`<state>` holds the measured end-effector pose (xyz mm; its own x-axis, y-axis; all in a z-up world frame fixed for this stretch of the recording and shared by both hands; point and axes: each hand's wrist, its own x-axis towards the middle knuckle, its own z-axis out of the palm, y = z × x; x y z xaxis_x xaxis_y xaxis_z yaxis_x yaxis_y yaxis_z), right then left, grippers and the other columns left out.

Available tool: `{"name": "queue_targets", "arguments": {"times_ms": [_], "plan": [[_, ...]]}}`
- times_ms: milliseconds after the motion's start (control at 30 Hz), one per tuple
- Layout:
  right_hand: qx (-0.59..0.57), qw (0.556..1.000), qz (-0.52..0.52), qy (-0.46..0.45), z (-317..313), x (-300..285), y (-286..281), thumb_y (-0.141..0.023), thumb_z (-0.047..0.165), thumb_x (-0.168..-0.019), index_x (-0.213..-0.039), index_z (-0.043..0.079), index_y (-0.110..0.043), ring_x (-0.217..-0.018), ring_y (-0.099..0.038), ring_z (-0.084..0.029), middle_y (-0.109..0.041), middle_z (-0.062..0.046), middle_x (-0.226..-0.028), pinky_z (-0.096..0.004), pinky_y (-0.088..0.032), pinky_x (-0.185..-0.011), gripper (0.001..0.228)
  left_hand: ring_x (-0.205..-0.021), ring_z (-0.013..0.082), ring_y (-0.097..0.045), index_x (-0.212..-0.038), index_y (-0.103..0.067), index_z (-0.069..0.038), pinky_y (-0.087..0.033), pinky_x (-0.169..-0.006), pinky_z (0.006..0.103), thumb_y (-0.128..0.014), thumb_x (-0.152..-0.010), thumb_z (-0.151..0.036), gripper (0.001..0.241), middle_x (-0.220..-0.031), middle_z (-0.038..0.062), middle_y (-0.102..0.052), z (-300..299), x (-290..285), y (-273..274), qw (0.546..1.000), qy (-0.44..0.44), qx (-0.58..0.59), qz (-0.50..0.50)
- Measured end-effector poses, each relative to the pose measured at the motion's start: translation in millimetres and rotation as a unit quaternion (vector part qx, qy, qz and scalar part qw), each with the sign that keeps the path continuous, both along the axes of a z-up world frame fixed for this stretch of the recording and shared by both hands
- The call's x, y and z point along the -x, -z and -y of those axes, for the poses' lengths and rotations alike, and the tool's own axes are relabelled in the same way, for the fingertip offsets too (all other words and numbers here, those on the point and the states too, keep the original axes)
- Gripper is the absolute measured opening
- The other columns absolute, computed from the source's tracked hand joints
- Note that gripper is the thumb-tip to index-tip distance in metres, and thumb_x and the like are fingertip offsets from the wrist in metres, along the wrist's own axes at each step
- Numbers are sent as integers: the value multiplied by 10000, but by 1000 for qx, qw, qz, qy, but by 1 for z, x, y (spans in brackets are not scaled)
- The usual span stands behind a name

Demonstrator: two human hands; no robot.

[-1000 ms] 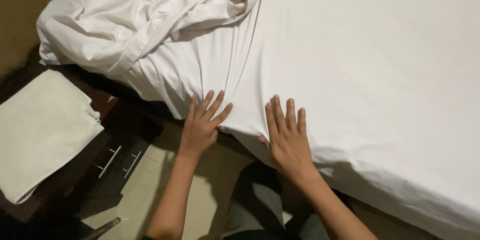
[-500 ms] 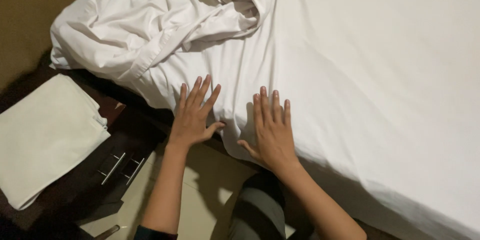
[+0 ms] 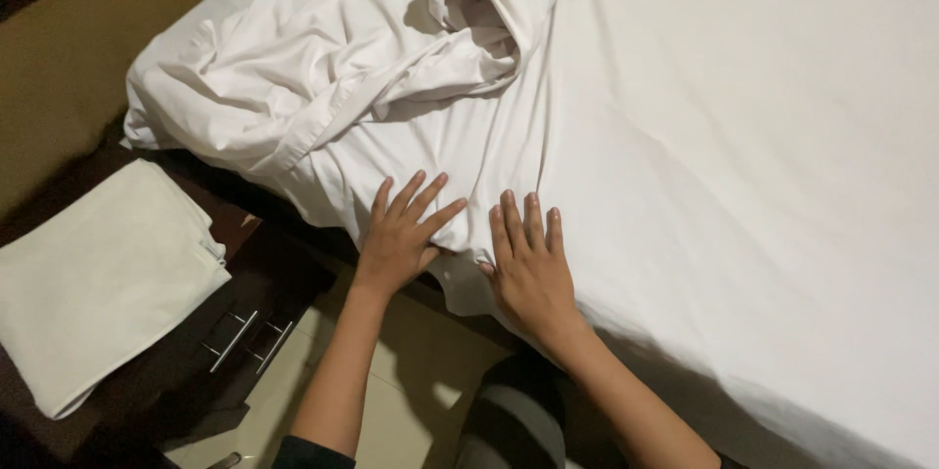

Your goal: The person smooths and tucks a white bedsheet onto a mattress. They move around the bed to adjust the sheet on different sides, pulling it tight and smoothing out wrinkles by hand.

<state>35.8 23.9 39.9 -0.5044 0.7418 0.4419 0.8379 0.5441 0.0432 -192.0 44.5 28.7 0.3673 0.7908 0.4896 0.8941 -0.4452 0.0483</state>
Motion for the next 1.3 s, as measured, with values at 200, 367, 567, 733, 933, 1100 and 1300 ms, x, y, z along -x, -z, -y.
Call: {"name": "queue_targets", "arguments": {"times_ms": [200,367,567,733,933,1100,1300], "plan": [[8,1000,1,3,1,0,-2,-539,430,-961,-1510,-34,-393,-1487,-265,-472,-318,-233,-1616,-631,-209,-1180,733,-1471,269,-374,-1499,-488,-361,-244,-1228,559,-851,-662,-210,925,-1607,-9,-406,2,2,-1,1000,9,-25,-4],[2,1000,-5,1,3,1,-2,-532,428,-965,-1510,-40,-387,-1488,-258,-473,-314,-237,-1618,-631,-205,-1181,733,-1479,291,-354,-1517,-460,-346,-230,-1231,574,-856,-672,-245,938,-1615,5,-389,2,1,1,1000,9,-19,3],[7,1000,-6,-3,4,0,-4,-544,417,-960,-1515,-34,-374,-1486,-261,-470,-315,-232,-1615,-632,-206,-1181,735,-1502,293,-306,-1523,-434,-363,-188,-1233,597,-866,-669,-318,958,-1634,17,-349,3,-1,0,1000,8,-2,18],[6,1000,3,-1,5,1,-4,-556,409,-956,-1514,-36,-369,-1481,-266,-472,-318,-233,-1610,-629,-213,-1175,738,-1504,294,-299,-1513,-435,-361,-178,-1233,609,-847,-690,-285,923,-1631,20,-341,5,-1,0,1000,3,8,23],[-7,1000,-6,-2,11,6,-1,-572,409,-939,-1519,-22,-371,-1464,-302,-471,-343,-216,-1605,-653,-224,-1164,750,-1522,270,-335,-1520,-474,-409,-215,-1248,582,-715,-832,-111,787,-1651,-9,-374,7,7,10,999,3,-42,-4],[10,1000,-26,-8,21,10,-7,-551,377,-962,-1523,-27,-364,-1473,-312,-447,-342,-211,-1609,-664,-217,-1165,717,-1527,264,-322,-1514,-478,-412,-213,-1246,592,-680,-871,-110,739,-1655,0,-361,13,10,5,1000,17,-12,16],[29,999,-22,-7,26,14,-2,-536,375,-959,-1528,-15,-349,-1473,-285,-459,-318,-207,-1615,-692,-172,-1142,715,-1526,267,-309,-1518,-465,-408,-213,-1235,615,-682,-876,-136,730,-1653,13,-351,23,16,6,1000,15,5,0]]}}
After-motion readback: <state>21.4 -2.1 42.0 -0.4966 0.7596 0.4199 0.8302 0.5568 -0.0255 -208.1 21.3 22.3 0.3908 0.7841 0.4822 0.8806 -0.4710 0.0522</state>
